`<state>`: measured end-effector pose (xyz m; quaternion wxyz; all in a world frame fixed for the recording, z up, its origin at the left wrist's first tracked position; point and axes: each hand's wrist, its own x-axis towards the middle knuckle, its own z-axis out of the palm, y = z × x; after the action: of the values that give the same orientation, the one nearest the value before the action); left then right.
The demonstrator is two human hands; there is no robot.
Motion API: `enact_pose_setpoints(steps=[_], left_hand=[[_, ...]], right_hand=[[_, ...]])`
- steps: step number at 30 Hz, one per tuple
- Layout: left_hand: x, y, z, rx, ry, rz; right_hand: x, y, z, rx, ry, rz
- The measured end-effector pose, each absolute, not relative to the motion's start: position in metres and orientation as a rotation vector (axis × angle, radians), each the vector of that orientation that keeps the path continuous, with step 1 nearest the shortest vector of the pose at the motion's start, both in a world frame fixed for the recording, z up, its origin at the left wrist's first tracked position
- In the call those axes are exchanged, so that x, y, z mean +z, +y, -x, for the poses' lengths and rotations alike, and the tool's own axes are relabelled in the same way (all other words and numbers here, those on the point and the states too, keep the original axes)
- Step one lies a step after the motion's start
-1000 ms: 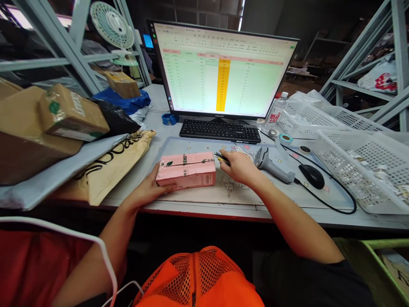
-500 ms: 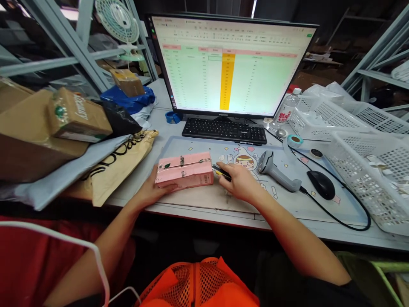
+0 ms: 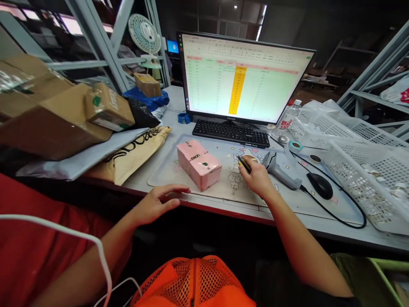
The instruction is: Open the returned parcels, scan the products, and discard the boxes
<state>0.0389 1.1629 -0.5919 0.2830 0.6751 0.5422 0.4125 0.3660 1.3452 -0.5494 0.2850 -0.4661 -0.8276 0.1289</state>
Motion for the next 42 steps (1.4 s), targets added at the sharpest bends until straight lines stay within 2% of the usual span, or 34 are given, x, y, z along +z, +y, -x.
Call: enact_pose_setpoints(steps=[4,6,10,16,21,27,34,39,42], left_hand=[[-0.588,1.198,-0.025,1.671,1.737,-1.717],[-0.590,1.228,-0.015,1.791,1.716,-1.603],[-0.591,1.266,-0.004,1.557,1.526,-1.411],[-0.588,1.258,-0.010,1.238,1.277,-1.472],[-0.597,1.255,-0.012,1.247,1.341,-1.475],[-0.604,1.258,-0.012,1.293,1.403,-1.567],[-0.602,1.261,-0.014,1.292,1.408,-1.520],[-0.602,1.261,-0.008,1.228,1.283,-1.554],[-0.604,1.262,-0.003,1.208,1.189,-1.579]], right_hand=[[-0.543,1.338,-0.358,0.365,-2.208,1.172],[-0.542,1.335,-0.353,0.390,-2.228,1.128],[-0.541,1.336,-0.344,0.426,-2.246,1.135],[-0.535,1.348,-0.334,0.448,-2.323,1.163],[-0.530,1.350,-0.332,0.420,-2.394,1.193],[-0.521,1.336,-0.333,0.218,-2.511,1.154],[-0.523,1.315,-0.357,0.371,-2.494,0.982],[-0.481,1.335,-0.339,0.049,-2.541,1.101],[-0.448,1.339,-0.285,-0.128,-2.775,0.934]])
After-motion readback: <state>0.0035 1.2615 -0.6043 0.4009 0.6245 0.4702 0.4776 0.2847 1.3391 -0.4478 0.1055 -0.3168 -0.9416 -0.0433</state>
